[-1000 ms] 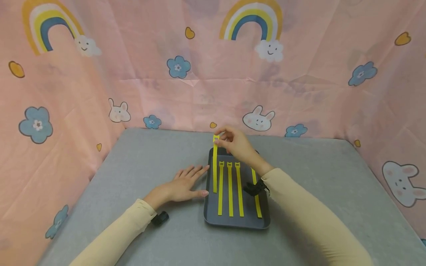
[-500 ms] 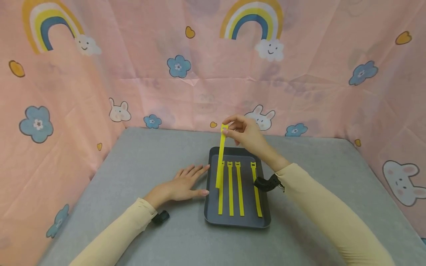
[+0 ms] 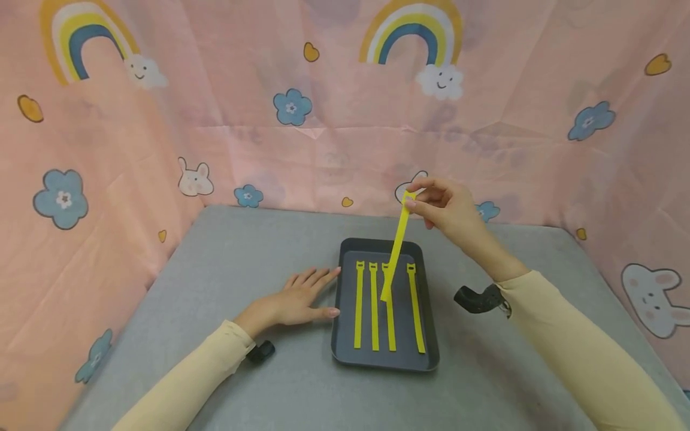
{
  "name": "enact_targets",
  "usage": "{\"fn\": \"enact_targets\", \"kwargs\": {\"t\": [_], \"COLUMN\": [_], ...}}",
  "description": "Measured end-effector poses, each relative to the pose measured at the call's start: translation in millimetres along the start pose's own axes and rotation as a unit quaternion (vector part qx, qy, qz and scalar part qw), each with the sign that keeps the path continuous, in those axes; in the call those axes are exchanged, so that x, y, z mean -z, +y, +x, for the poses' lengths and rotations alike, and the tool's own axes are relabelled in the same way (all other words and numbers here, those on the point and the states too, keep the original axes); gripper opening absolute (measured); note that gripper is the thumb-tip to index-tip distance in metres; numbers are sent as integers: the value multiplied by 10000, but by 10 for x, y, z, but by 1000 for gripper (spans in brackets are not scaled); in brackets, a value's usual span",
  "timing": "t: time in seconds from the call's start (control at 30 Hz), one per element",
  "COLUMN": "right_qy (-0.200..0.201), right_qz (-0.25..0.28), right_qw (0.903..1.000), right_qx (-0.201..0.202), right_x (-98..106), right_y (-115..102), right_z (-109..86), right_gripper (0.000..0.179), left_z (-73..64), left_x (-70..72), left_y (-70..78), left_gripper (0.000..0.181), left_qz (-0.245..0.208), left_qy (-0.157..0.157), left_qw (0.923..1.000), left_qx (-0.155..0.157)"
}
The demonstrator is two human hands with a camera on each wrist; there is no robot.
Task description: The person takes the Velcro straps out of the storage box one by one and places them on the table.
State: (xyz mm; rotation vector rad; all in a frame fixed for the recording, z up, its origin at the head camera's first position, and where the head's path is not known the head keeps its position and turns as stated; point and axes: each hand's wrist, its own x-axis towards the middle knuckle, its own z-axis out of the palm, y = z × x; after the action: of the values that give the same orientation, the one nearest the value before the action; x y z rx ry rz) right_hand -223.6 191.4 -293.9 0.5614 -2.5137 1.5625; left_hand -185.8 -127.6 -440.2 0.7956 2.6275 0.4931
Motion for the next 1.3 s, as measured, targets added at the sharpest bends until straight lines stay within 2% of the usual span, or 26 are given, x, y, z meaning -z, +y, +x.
{"fn": "enact_targets", "kwargs": {"t": [0.13,0.4,0.73,1.03,1.3], "right_qy": [139,153,58,-225,-644], "right_qz": [-68,-319,-637,-846,-625], "right_qw": [9998,9979,9961,9893,9892], "right_qx": [-157,-543,-601,-1168,-1163], "right_x": [135,414,662,768,755], "right_y": [40,110,277,471,671], "right_z": [-70,-193,-343,-482,-593], "right_gripper": [28,31,30,34,30], "left_z": [2,17,23,21,24], "left_x": [3,-5,-32,-33,-30], "left_y": [3,-6,-34,-35,-35], "left_gripper": [88,90,89,91,91], "left_qz": [36,-26,-46,-63,-107], "left_qy": [0,3,9,35,64], "left_qw": [10000,10000,10000,10000,9999], "left_qx": [26,-6,56,-10,-57]}}
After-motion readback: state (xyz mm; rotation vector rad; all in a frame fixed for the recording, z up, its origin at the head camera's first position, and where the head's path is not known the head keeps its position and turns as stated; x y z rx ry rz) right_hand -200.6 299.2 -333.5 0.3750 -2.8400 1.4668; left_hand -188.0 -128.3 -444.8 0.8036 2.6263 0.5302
